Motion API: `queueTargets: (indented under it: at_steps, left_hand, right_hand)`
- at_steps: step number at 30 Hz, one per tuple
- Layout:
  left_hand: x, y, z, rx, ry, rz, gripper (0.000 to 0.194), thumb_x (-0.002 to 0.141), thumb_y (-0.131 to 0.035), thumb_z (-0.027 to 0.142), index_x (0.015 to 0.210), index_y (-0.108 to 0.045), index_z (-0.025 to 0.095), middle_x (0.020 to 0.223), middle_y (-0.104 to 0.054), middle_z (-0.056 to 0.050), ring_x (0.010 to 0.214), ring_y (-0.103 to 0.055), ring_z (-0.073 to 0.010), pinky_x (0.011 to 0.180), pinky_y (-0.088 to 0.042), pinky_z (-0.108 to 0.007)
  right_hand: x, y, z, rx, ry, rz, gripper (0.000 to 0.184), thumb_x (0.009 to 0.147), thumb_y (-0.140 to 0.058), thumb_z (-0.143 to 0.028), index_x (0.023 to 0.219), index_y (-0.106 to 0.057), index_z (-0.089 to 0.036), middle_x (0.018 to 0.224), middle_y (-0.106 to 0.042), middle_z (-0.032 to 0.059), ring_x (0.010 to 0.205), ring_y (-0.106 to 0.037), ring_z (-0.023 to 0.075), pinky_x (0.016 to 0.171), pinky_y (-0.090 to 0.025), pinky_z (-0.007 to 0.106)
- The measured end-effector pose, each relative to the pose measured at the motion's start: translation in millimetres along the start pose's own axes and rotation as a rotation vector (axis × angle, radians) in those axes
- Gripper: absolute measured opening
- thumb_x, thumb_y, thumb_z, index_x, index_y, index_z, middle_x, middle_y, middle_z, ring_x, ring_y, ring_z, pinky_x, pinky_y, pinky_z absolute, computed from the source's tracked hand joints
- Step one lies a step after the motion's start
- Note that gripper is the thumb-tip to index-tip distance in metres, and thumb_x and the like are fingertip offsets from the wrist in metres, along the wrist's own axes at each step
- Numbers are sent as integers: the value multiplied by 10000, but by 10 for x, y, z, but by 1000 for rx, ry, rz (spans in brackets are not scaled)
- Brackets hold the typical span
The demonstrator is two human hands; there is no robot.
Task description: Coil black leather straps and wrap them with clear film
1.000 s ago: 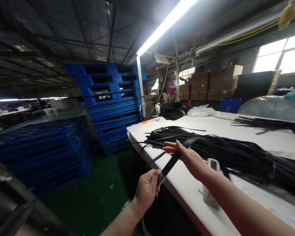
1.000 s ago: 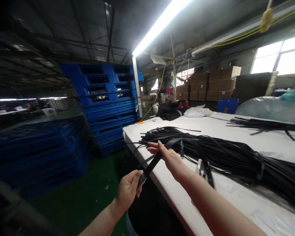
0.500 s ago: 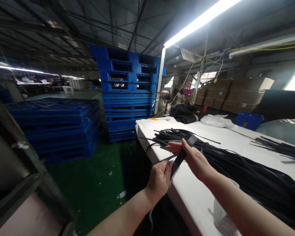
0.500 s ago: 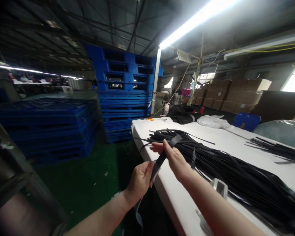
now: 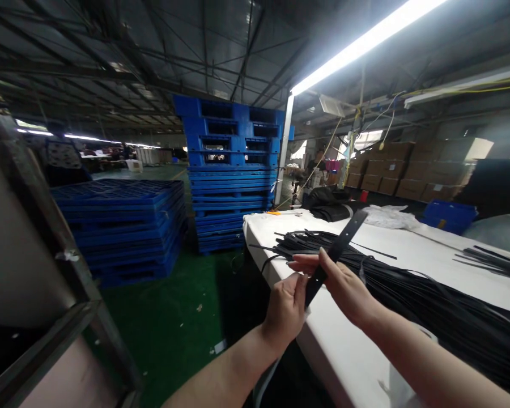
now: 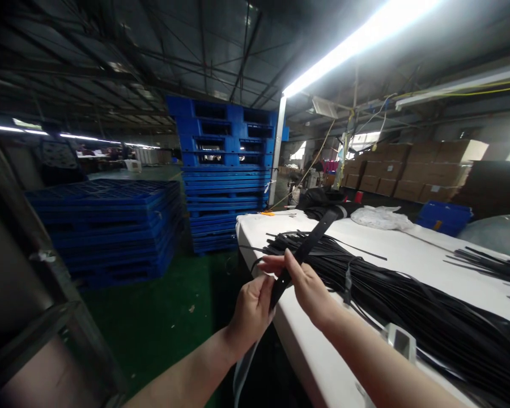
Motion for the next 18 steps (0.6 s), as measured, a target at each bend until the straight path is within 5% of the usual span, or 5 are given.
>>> queueTargets:
  at_steps: [5, 8, 11, 14, 18]
  left_hand:
    - [169, -35, 210, -65, -10, -4, 504, 989, -358, 537, 696, -552, 175, 627, -580, -37, 607, -543, -145, 600, -412, -263]
    - [159, -215, 91, -384, 126, -220, 586, 942, -357, 663, 836, -603, 142, 699, -625, -44, 620, -592, -153, 588, -460, -257]
    - [46, -396, -71, -514, 177, -427, 676, 834, -461, 770, 895, -633, 119, 812, -670, -68, 738, -642, -185, 656, -494, -260]
    - [-202, -636, -239, -600, 328, -692, 744, 736, -523, 833, 905, -614, 114, 708, -665, -66, 582, -629, -162, 528, -469, -238]
    - [-310, -712, -226, -670, 428, -621, 750, 788, -433, 833, 949, -578, 115, 565, -633, -38, 383, -550, -128, 383, -394, -205]
  right_hand:
    - [-110, -60, 46, -69, -23, -24, 736, 827, -497, -795, 1123, -760, -175, 1105, -743, 120, 1087, -651, 344, 964, -509, 486]
    - [-132, 110, 41, 1, -63, 5, 736, 833, -489, -795, 1168, -740, -189, 1172, -721, 129, 1077, -658, 344, 921, -535, 482]
    - [-136, 295, -72, 25, 7, 34, 649, 886, -485, -734, 1148, -747, -201, 1194, -717, 112, 1213, -597, 316, 1094, -414, 460]
    - [-119, 468, -193, 5, 74, 59, 613, 925, -458, -697, 1131, -753, -201, 1185, -723, 100, 1257, -569, 293, 1173, -309, 445]
    - [-114, 586, -339, -28, 125, 100, 658, 904, -453, -731, 1158, -740, -197, 1190, -720, 102, 1259, -563, 310, 1171, -303, 476]
Point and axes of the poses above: each hand's wrist, its own x-axis towards the middle knuckle, its own y-axis out of the back of the hand, z = x × y, the point moved 6 cm from there along x, towards the middle knuckle
